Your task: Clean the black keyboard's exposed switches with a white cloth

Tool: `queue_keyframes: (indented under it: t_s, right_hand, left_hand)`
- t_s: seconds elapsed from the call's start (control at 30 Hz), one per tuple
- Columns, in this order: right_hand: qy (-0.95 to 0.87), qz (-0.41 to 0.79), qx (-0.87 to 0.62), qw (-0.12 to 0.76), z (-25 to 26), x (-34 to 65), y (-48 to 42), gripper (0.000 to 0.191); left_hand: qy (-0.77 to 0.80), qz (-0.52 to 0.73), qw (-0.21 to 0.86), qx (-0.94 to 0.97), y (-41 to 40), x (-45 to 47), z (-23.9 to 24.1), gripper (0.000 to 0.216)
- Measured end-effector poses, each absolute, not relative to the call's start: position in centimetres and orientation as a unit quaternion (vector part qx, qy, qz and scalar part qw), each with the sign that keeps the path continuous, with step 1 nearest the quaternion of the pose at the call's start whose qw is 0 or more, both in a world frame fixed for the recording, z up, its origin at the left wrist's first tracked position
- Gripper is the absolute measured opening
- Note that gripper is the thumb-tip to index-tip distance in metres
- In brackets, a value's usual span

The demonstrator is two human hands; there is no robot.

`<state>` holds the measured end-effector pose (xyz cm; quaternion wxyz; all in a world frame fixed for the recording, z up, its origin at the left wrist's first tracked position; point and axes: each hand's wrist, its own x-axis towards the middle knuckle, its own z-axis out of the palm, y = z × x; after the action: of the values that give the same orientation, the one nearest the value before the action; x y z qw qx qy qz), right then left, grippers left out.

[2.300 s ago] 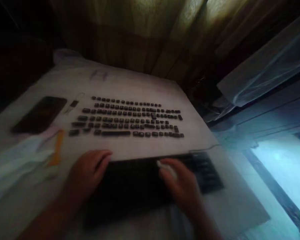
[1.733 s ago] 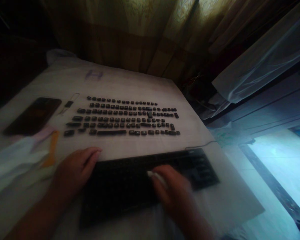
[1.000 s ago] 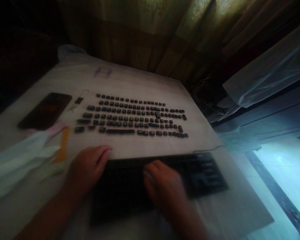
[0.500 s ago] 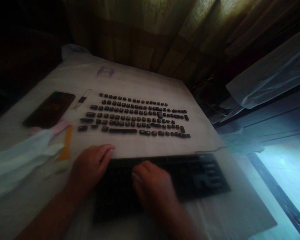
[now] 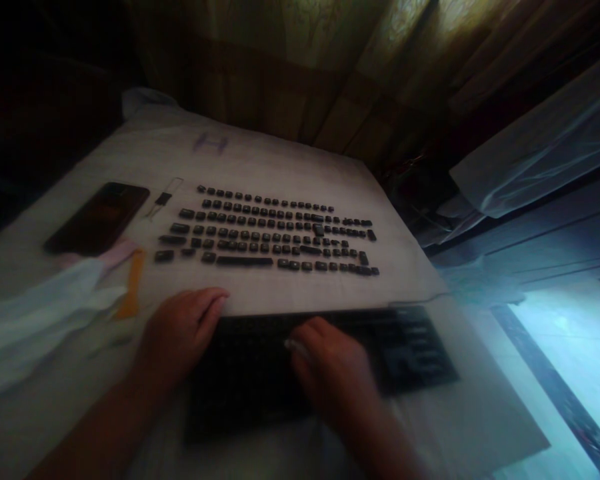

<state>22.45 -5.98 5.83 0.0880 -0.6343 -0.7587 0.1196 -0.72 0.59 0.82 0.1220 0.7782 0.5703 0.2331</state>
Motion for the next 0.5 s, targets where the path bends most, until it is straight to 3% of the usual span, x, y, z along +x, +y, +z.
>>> queue_keyframes:
  t_s: [0.23,0.5]
  right_hand:
    - [-0.762,0.127,-0.610,0.178,5.4,21.2,-5.7,0.015]
    - [-0.781,0.088,-0.612,0.089,5.1,19.7,-5.2,0.017]
  left_hand:
    - [0.568,0.230,0.115,0.782,0.6,-0.7,0.8,0.042]
    - [0.566,0.229,0.117,0.783,0.6,-0.7,0.7,0.042]
